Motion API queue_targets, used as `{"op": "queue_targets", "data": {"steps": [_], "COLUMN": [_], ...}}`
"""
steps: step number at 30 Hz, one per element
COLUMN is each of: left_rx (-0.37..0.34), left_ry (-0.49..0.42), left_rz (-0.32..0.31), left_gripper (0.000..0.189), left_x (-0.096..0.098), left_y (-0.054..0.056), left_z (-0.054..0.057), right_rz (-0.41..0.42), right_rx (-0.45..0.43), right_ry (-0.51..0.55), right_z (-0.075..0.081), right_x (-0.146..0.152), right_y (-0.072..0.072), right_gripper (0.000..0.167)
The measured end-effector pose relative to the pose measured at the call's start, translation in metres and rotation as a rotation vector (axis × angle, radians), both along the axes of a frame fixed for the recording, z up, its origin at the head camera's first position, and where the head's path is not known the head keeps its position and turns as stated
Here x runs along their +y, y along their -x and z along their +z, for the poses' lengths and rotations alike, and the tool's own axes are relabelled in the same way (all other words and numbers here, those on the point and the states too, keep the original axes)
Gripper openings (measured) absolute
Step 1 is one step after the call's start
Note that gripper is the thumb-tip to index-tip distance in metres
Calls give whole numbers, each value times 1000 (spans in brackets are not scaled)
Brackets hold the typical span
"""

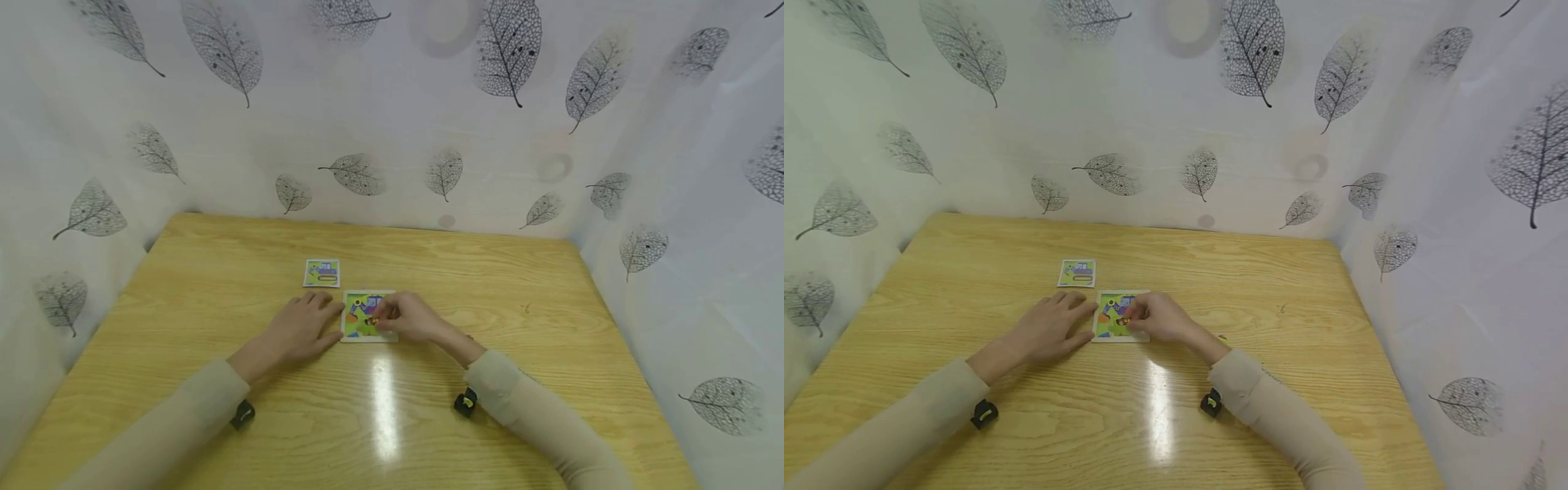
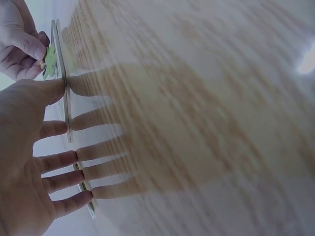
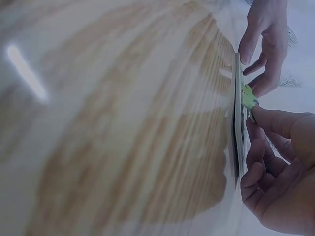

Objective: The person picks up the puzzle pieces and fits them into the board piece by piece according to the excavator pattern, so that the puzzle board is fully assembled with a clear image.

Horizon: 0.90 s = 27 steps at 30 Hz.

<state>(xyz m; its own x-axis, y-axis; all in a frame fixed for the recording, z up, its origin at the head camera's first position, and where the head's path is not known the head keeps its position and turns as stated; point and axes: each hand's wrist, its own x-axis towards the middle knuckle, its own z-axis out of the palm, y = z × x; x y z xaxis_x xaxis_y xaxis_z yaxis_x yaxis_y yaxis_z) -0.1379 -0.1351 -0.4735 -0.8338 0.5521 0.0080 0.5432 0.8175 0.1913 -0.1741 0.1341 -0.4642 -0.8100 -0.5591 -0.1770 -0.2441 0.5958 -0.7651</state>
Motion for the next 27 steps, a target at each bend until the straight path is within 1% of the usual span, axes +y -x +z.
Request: {"op": "queue_targets", "data": {"steps": [6,11,18,24,27], "left_rx": [6,0,2,2,3], "left_ry": [3,3,5,5,7], "left_rz": [-1,4,0,-1,-3], "left_gripper": [61,61,61,61,61], "left_x": [0,0,0,-1,-1], "left_y": [0,0,0,0,0], "left_z": [0,1,1,0,0], "right_rz": [1,16,58,115,130], "right_rx": [-4,21,27,53,67], "right_ry": [-11,-8,-12,-26,-40], "right_z": [-4,-6,-6,-6,-4], "right_x": [0,-1,-2,-3,-5], "right_y": [-1,-1,-3,-2,-2], "right_gripper": [12,13,13,17,17]}}
